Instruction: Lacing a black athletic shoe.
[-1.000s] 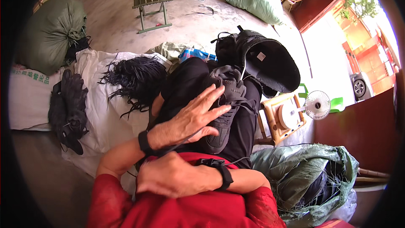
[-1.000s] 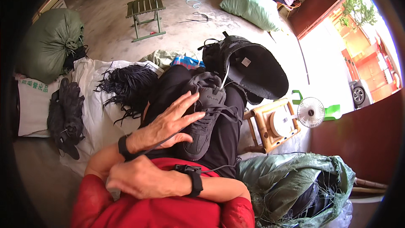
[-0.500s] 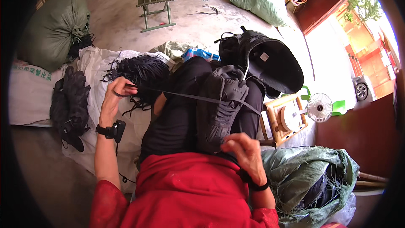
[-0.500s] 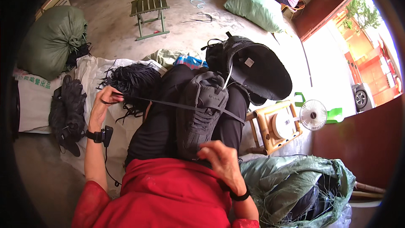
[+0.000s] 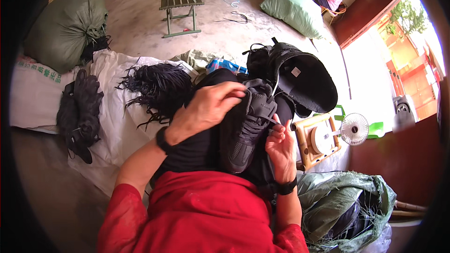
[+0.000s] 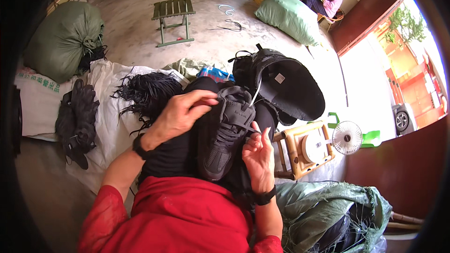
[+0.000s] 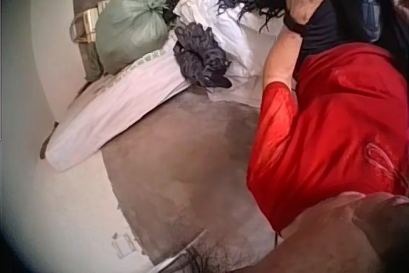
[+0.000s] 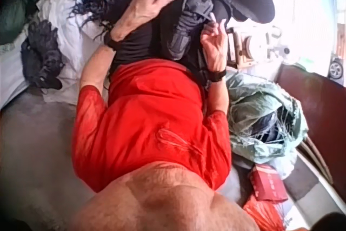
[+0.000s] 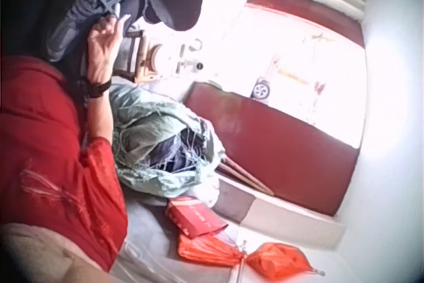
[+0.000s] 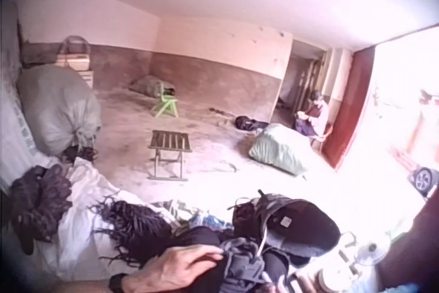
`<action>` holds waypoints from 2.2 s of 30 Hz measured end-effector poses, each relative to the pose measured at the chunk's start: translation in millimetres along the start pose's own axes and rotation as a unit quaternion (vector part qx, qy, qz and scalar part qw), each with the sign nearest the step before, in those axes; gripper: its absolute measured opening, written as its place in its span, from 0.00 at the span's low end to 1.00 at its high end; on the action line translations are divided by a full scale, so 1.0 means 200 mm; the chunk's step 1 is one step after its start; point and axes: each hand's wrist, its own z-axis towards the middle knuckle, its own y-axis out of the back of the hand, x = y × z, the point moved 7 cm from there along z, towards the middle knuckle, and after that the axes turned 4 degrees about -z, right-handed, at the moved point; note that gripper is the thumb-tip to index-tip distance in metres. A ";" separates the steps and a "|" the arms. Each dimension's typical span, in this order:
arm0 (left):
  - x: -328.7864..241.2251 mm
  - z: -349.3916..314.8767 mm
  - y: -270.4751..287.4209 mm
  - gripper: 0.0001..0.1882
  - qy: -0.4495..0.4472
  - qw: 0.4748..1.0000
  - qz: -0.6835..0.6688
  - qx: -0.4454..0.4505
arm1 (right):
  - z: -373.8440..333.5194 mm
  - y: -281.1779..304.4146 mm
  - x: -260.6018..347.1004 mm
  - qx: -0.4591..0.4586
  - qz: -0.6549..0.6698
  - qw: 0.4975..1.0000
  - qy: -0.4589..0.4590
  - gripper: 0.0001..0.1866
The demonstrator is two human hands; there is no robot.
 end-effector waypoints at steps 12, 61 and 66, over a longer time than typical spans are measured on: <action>-0.27 0.17 -0.29 0.16 0.080 0.912 -0.332 0.229 | -0.36 -0.69 0.28 0.141 -0.503 0.799 0.297 0.16; 0.19 -0.48 0.71 0.07 0.251 0.947 -0.187 -0.076 | -0.04 -1.85 -0.10 0.299 -0.761 0.499 0.288 0.16; 0.03 -0.40 0.31 0.06 0.169 0.971 -0.151 0.080 | 0.06 -1.48 -0.29 0.308 -0.908 0.056 0.277 0.16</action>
